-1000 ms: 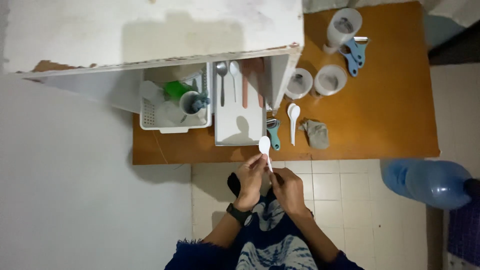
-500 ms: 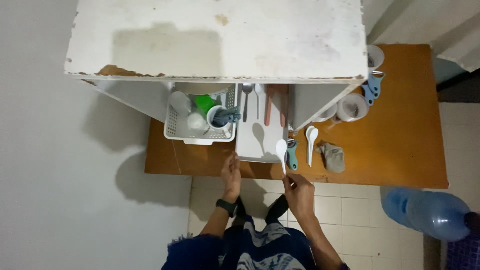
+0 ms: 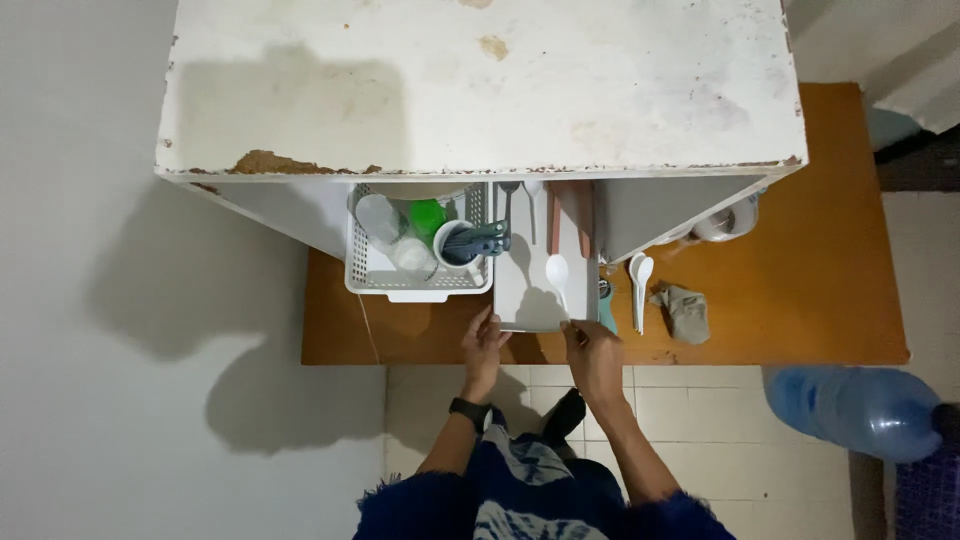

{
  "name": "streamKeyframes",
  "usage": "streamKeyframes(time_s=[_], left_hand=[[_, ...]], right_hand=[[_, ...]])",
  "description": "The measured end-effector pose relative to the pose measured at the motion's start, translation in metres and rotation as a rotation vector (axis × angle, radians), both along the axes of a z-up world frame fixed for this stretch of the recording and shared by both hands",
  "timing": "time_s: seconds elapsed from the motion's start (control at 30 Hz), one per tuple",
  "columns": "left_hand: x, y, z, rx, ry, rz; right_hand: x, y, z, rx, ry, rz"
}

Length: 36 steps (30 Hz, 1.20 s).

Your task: Wiping spoons and forks with a cloth and organizing them into a cutlery tray inside a drawer.

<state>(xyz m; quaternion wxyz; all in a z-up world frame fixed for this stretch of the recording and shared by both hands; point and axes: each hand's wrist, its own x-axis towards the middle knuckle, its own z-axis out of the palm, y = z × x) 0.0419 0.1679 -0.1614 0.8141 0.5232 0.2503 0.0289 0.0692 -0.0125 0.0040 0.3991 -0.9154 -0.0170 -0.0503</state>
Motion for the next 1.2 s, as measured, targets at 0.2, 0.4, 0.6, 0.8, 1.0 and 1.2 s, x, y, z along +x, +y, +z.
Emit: streamKeyframes(time_s=[0.2, 0.4, 0.6, 0.8, 1.0, 1.2], left_hand=[[-0.042, -0.004, -0.028, -0.032, -0.034, -0.039], [-0.094, -0.007, 0.029, 0.025, 0.106, -0.040], [-0.121, -0.007, 0.028, 0.087, 0.141, -0.140], [-0.122, -0.010, 0.025, -0.099, 0.182, -0.080], [-0.120, -0.004, 0.051, -0.085, 0.277, -0.127], [-0.122, -0.004, 0.035, -0.172, 0.247, -0.082]], right_hand=[[0.030, 0.025, -0.020, -0.005, 0.012, -0.048], [0.056, 0.049, -0.054, -0.159, -0.047, -0.050], [0.067, 0.065, -0.077, -0.295, 0.281, -0.044], [0.061, 0.073, -0.082, -0.302, 0.160, -0.073], [0.057, 0.075, -0.073, -0.292, 0.224, -0.043], [0.054, 0.072, -0.061, -0.286, 0.160, -0.069]])
